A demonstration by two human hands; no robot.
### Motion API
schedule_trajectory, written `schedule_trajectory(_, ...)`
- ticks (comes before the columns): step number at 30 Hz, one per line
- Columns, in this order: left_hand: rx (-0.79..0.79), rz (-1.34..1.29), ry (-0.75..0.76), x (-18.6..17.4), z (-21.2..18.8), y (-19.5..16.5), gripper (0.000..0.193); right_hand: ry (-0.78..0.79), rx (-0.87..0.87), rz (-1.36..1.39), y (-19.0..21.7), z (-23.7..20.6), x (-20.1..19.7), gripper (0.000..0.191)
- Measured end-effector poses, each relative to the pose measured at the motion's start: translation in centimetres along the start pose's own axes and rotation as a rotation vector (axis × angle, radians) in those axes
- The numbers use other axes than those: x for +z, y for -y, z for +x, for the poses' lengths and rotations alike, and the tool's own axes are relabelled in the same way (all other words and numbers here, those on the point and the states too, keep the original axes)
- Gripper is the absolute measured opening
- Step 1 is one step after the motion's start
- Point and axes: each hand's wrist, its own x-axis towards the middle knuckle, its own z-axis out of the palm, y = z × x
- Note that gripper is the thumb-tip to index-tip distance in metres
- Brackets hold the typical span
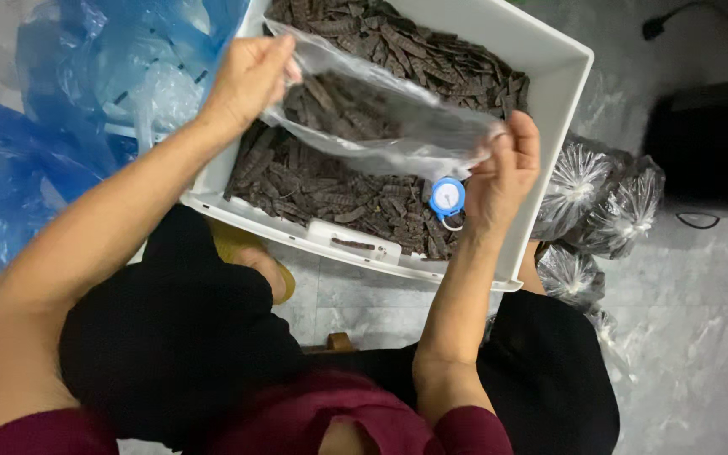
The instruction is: The person sits on the floor and packs dark, dried fish pieces from a large white bin into a clear plastic bag. They use their hands to scoop and transfer the pieces, then tie the bag closed.
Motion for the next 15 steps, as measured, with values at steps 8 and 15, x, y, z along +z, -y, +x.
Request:
schedule_trajectory(8,0.112,-0.048,0.147,5.0,2.6,1.3,0.031,-0.193,-0.178,-0.253,-2.3,0.3,-6.8,0.036)
schedule_trajectory(15,0.315,0.816,0.263,6.7,3.3,-2.4,0.037,-0.217,0.043,-0.919,-7.9,-4.0,-8.9,0.079)
